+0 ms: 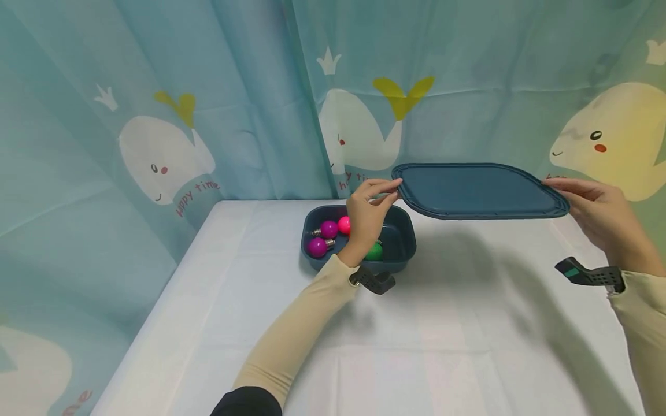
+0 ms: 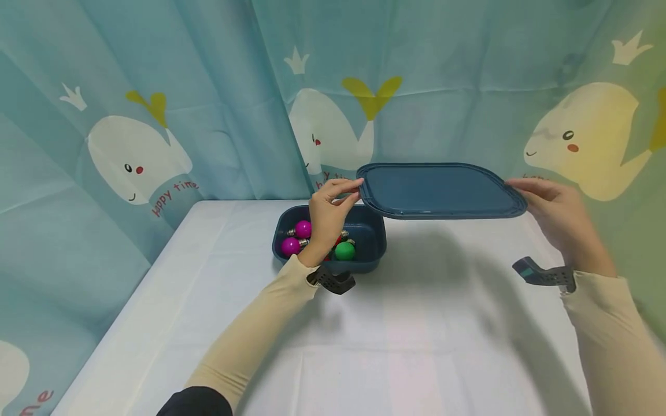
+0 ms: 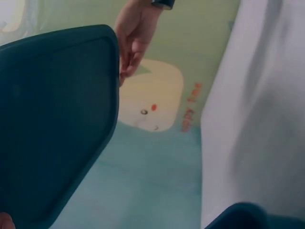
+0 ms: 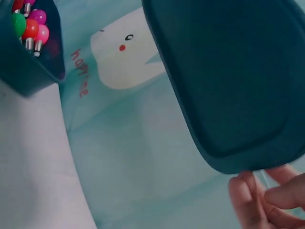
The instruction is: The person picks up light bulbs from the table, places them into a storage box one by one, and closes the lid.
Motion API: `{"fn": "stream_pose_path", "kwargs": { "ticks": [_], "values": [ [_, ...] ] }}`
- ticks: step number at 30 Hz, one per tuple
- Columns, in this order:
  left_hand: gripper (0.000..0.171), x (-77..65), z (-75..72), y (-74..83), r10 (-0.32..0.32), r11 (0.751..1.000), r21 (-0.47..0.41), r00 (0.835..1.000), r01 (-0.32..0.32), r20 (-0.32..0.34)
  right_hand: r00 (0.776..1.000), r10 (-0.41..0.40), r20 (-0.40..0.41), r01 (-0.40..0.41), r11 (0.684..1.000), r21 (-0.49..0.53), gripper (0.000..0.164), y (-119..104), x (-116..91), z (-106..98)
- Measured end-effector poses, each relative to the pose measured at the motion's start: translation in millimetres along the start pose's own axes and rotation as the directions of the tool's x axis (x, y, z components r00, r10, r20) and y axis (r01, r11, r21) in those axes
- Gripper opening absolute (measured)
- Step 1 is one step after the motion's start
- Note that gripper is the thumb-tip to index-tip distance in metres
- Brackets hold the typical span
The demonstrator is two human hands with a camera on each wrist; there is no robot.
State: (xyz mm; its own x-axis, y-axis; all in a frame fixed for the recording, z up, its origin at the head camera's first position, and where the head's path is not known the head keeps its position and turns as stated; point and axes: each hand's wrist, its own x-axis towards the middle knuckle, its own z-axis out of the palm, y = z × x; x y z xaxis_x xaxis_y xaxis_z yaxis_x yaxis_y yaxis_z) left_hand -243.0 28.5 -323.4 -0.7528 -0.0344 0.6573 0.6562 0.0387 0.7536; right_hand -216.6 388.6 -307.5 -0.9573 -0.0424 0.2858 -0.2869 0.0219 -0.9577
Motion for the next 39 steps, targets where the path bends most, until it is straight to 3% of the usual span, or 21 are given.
{"fn": "stream_pose_path", "kwargs": {
  "ticks": [7,10,14,18,21,25,27,34,39],
  "values": [
    [0.021,9.7,-20.5,-0.3,-0.028,0.998,0.061,0.999,0.031,-0.042,0.997,-0.069,-0.021,0.071,0.993,0.098,0.029,-9,11,26],
    [0.021,13.6,-28.8,0.0,-0.035,0.995,0.087,0.998,0.040,-0.059,0.992,-0.123,-0.026,0.126,0.971,0.203,0.026,-9,18,40],
    [0.022,18.6,-41.3,-0.3,-0.063,0.992,0.106,0.995,0.071,-0.084,0.977,-0.211,-0.040,0.214,0.949,0.232,0.024,-7,28,58],
    [0.023,22.9,-56.0,-0.7,-0.088,0.984,0.146,0.989,0.105,-0.116,0.974,-0.209,-0.082,0.218,0.969,0.115,0.022,-6,37,74],
    [0.025,25.4,-68.3,-2.6,-0.106,0.974,0.186,0.985,0.131,-0.137,0.979,-0.170,-0.111,0.161,0.983,-0.082,0.020,-5,45,86],
    [0.026,26.6,-84.9,-7.0,-0.124,0.958,0.237,0.979,0.161,-0.163,0.987,-0.104,-0.119,0.055,0.931,-0.362,0.027,-3,54,101],
    [0.027,26.5,-92.7,-10.2,-0.135,0.951,0.253,0.975,0.177,-0.175,0.991,-0.074,-0.110,0.017,0.896,-0.444,0.037,-1,57,109],
    [0.028,24.9,-114.7,-19.7,-0.233,0.945,0.178,0.946,0.275,-0.225,0.997,-0.010,-0.078,-0.028,0.877,-0.479,0.044,7,65,132],
    [0.025,22.1,-128.5,-25.5,-0.312,0.917,0.181,0.921,0.356,-0.234,0.997,0.052,-0.061,-0.075,0.874,-0.481,0.045,14,68,146]
  ]
}}
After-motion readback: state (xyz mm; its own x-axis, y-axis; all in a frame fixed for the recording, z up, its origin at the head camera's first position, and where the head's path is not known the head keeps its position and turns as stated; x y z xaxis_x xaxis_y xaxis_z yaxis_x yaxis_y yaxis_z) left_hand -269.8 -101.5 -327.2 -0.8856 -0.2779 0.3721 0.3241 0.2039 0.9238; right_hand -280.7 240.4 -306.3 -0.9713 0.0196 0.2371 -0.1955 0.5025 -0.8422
